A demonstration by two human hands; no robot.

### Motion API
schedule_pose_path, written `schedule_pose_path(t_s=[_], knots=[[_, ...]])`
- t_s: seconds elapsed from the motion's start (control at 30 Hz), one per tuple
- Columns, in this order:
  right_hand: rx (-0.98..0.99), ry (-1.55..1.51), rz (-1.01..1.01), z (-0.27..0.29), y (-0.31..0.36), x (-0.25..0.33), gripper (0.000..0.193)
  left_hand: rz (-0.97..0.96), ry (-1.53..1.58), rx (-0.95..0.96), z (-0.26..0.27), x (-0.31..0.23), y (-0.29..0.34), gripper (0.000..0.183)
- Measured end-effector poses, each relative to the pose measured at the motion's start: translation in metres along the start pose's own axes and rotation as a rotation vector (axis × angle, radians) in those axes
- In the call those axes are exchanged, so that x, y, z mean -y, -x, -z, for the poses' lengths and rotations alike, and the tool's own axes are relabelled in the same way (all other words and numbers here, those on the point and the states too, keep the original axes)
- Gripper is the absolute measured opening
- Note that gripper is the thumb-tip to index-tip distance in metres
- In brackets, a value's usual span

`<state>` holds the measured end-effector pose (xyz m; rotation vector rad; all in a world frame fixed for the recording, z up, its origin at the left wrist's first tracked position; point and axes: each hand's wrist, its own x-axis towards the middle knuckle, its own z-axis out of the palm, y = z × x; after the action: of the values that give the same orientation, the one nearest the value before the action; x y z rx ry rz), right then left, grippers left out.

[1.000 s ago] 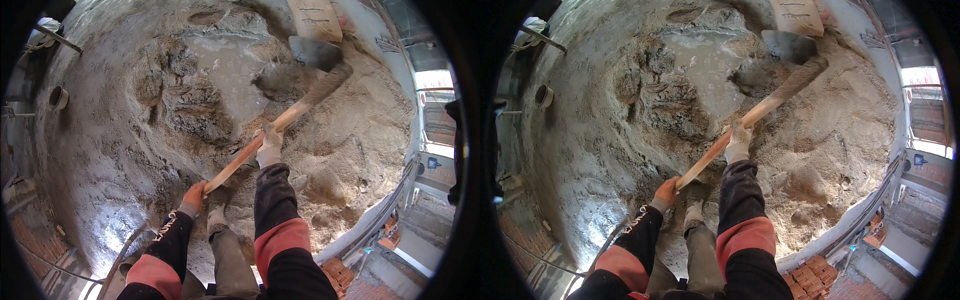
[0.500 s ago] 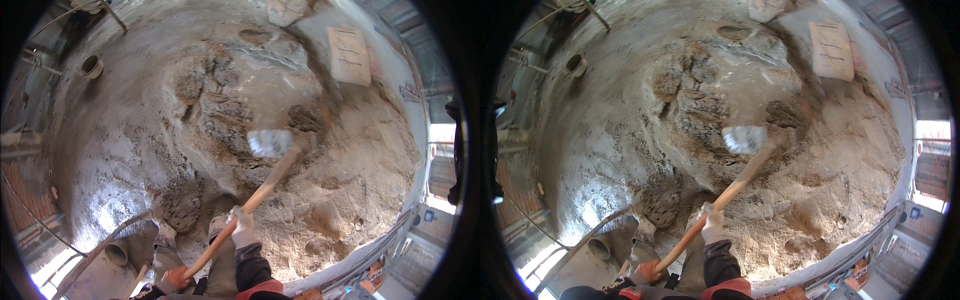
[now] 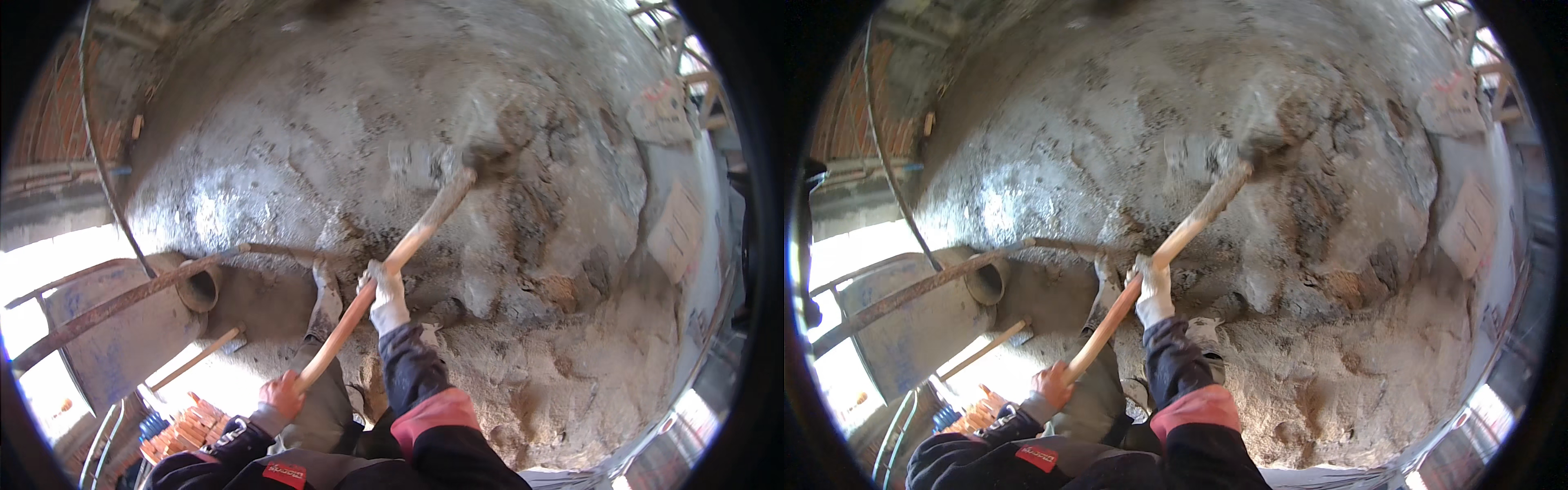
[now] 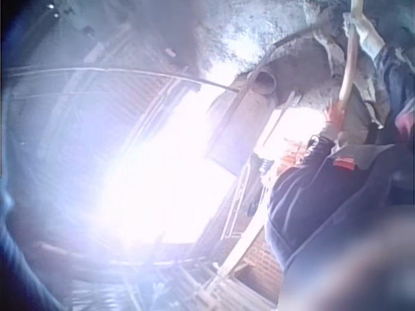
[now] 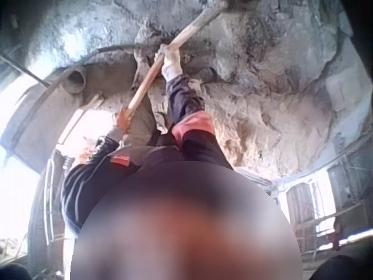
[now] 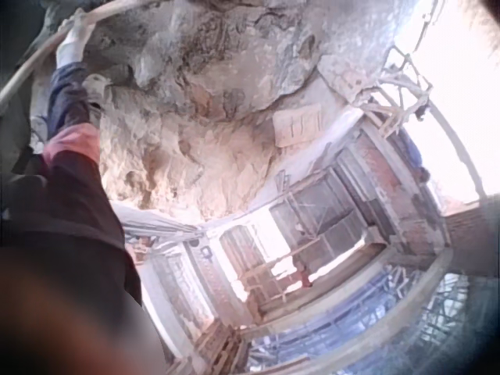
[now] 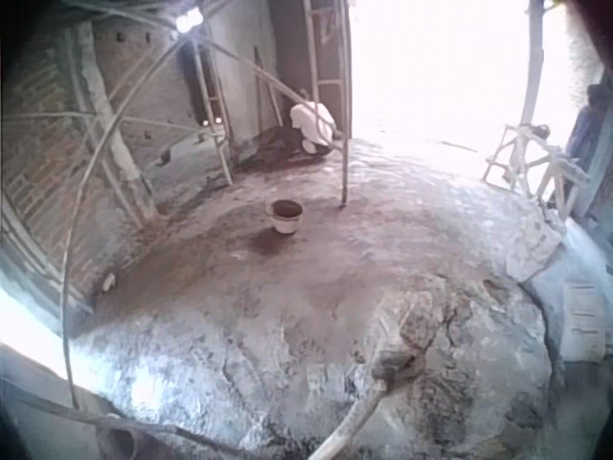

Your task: The person uses a hoe to mix a pile of sand and cement on the floor of a construction site. The person repeatedly turns and blends the dry materials together to create a uniform mixture.

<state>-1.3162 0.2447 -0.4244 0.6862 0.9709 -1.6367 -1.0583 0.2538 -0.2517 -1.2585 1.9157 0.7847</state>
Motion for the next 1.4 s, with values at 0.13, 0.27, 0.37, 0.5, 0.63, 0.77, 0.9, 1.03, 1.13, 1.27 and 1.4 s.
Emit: schedule_pose_path(t_s=[0.13, 0.27, 0.37, 0.5, 0.63, 0.77, 0.9, 1.03, 1.13, 1.27, 1.4], knots=[[0.100, 0.201, -0.059, -0.032, -0.055, -0.032, 0.034, 0.031, 0.130, -0.162, 0.002, 0.000, -0.052, 0.035], [0.022, 0.448, -0.178, -0.047, -0.116, -0.057, 0.032, 0.114, 0.193, -0.094, 0.001, -0.012, -0.091, 0.033], [-0.018, 0.552, -0.074, -0.043, -0.131, -0.075, 0.031, 0.190, 0.350, 0.115, -0.008, -0.006, -0.064, 0.031], [0.228, 0.574, 0.073, 0.013, -0.066, -0.123, 0.023, 0.279, 0.342, 0.224, -0.012, 0.003, 0.011, 0.033], [-0.146, 0.474, -0.270, 0.064, -0.018, -0.164, 0.010, 0.374, 0.282, 0.449, -0.003, 0.018, 0.064, 0.037], [-0.198, 0.478, -0.260, 0.045, -0.023, -0.171, 0.013, 0.371, 0.308, 0.304, 0.002, 0.040, 0.066, 0.039], [0.076, 0.384, -0.110, -0.028, -0.043, -0.166, 0.022, 0.417, 0.403, 0.170, -0.007, 0.056, 0.038, 0.025], [0.189, 0.439, 0.040, -0.125, -0.102, -0.168, 0.038, 0.351, 0.322, -0.209, -0.001, 0.069, -0.050, 0.015], [0.187, 0.779, 0.007, -0.186, -0.150, -0.164, 0.039, 0.205, 0.436, -0.376, 0.025, 0.074, -0.146, 0.019], [0.025, 1.241, -0.022, -0.219, -0.194, -0.140, 0.039, 0.206, 0.634, -0.279, 0.043, 0.040, -0.214, 0.019], [-0.055, 1.426, -0.047, -0.186, -0.192, -0.128, 0.038, 0.262, 0.805, -0.231, 0.016, 0.011, -0.160, 0.013]])
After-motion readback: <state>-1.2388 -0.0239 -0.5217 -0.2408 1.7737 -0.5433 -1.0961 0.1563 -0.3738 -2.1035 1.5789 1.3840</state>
